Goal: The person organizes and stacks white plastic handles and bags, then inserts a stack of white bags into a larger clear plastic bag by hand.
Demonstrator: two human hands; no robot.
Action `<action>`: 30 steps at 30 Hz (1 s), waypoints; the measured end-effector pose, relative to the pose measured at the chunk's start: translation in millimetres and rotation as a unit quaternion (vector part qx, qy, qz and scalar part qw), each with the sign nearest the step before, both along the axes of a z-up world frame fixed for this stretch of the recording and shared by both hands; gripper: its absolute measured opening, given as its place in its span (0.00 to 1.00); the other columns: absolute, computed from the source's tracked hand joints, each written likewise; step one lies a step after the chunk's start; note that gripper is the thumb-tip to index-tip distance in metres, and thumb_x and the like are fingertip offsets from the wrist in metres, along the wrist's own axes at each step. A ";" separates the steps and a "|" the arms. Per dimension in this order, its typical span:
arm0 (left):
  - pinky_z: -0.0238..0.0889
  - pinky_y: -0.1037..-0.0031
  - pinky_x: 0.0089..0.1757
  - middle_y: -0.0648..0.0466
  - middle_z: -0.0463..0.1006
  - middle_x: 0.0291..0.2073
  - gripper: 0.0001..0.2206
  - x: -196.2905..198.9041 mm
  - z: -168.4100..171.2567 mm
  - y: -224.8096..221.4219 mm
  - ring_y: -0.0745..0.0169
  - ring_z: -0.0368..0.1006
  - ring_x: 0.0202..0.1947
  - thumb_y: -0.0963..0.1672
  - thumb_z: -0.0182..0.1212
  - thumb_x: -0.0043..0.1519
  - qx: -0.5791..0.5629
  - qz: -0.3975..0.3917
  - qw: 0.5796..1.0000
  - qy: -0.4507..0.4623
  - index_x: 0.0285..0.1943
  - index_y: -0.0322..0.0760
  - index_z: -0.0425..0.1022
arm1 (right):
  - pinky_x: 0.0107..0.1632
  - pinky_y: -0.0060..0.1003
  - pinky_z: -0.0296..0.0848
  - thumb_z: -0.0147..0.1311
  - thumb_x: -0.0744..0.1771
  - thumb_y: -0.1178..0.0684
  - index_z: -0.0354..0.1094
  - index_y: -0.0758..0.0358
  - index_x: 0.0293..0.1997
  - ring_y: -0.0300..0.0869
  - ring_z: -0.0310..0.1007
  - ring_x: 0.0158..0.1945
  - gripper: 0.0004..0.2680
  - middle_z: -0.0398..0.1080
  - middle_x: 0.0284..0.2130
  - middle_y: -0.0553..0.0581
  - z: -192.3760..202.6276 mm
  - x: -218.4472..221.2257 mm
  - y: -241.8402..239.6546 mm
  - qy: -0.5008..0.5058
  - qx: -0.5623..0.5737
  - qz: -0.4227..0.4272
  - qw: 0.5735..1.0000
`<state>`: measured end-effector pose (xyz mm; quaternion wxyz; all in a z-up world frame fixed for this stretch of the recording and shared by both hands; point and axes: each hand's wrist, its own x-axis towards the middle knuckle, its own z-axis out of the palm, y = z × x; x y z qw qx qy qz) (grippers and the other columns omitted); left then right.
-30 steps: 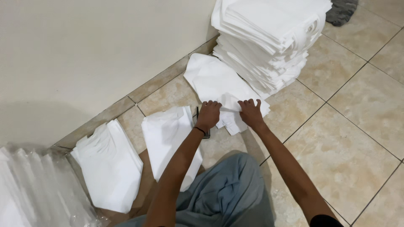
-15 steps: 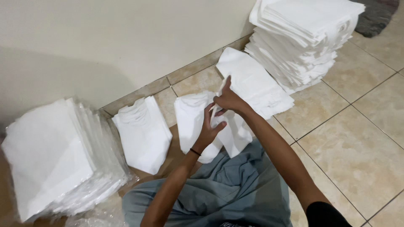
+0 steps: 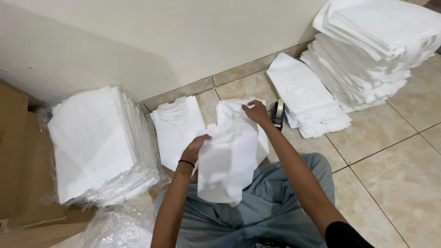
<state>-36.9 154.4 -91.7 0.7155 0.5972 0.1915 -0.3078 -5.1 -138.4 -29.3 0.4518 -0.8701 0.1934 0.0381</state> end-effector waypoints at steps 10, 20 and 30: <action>0.65 0.67 0.53 0.42 0.77 0.53 0.30 21.6 -28.0 -27.6 0.51 0.73 0.51 0.54 0.69 0.57 0.090 -0.200 0.976 -0.006 0.60 0.30 0.73 | 0.50 0.36 0.78 0.62 0.65 0.42 0.58 0.70 0.66 0.46 0.75 0.45 0.27 0.70 0.43 0.63 -146.2 17.7 -46.8 0.133 0.273 -0.098 0.948; 0.61 0.67 0.60 0.44 0.69 0.63 0.42 52.4 -17.2 -54.5 0.52 0.64 0.63 0.56 0.73 0.48 0.170 -0.337 0.925 -0.041 0.70 0.37 0.64 | 0.70 0.54 0.53 0.53 0.63 0.28 0.20 0.67 0.75 0.59 0.49 0.71 0.44 0.46 0.68 0.74 -127.9 33.6 -37.9 0.109 0.615 -0.194 0.756; 0.77 0.71 0.42 0.52 0.82 0.42 0.31 127.8 -148.1 -63.9 0.62 0.79 0.41 0.46 0.84 0.46 0.121 -0.133 0.976 -0.121 0.57 0.42 0.70 | 0.68 0.54 0.62 0.56 0.66 0.44 0.29 0.70 0.75 0.59 0.51 0.70 0.36 0.40 0.70 0.72 -34.7 48.5 -44.3 0.015 0.779 -0.216 0.588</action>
